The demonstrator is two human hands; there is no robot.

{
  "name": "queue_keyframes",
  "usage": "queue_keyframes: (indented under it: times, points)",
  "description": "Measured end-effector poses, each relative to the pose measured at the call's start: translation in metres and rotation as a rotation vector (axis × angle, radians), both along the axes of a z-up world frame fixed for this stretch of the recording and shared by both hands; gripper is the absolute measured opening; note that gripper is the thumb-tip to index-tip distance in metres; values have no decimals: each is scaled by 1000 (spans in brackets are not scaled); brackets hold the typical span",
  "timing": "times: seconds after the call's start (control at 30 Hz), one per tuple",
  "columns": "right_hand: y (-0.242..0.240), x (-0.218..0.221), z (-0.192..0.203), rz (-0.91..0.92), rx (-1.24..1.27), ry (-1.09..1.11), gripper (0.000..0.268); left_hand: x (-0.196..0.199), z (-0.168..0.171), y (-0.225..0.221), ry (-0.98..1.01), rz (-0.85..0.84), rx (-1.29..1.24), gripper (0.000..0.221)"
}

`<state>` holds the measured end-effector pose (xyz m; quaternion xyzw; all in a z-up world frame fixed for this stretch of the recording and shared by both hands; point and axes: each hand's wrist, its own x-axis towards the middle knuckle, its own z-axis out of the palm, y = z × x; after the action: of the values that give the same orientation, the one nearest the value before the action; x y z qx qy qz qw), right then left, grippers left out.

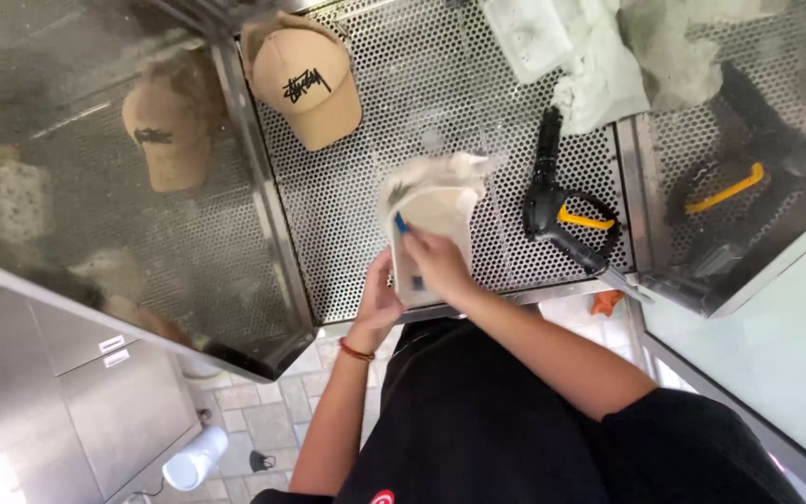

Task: Scrubbing a white baseball cap with a brush inside a cleaning booth.

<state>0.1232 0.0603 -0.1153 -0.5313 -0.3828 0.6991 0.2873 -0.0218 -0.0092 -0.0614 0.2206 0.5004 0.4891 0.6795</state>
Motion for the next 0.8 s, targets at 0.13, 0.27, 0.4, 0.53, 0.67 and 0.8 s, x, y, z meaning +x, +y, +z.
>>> queue_keyframes:
  times: [0.13,0.27,0.4,0.53,0.67,0.8]
  points:
    - [-36,2,-32,130,95,-214,46,-7,-119,-13,-355,208,-269,54]
    - [-45,1,-34,276,225,-274,45,2,-157,3,-286,440,-156,58]
    - [-10,7,27,701,442,-722,42,8,-145,-4,-461,527,-112,50]
    - [2,8,18,781,555,-979,36,28,-78,28,-582,574,-114,53]
    - [-35,-1,-20,498,532,-678,33,24,-102,34,-477,637,-44,55]
    - [-52,-13,-18,155,44,-125,36,4,-199,-5,-474,602,14,50]
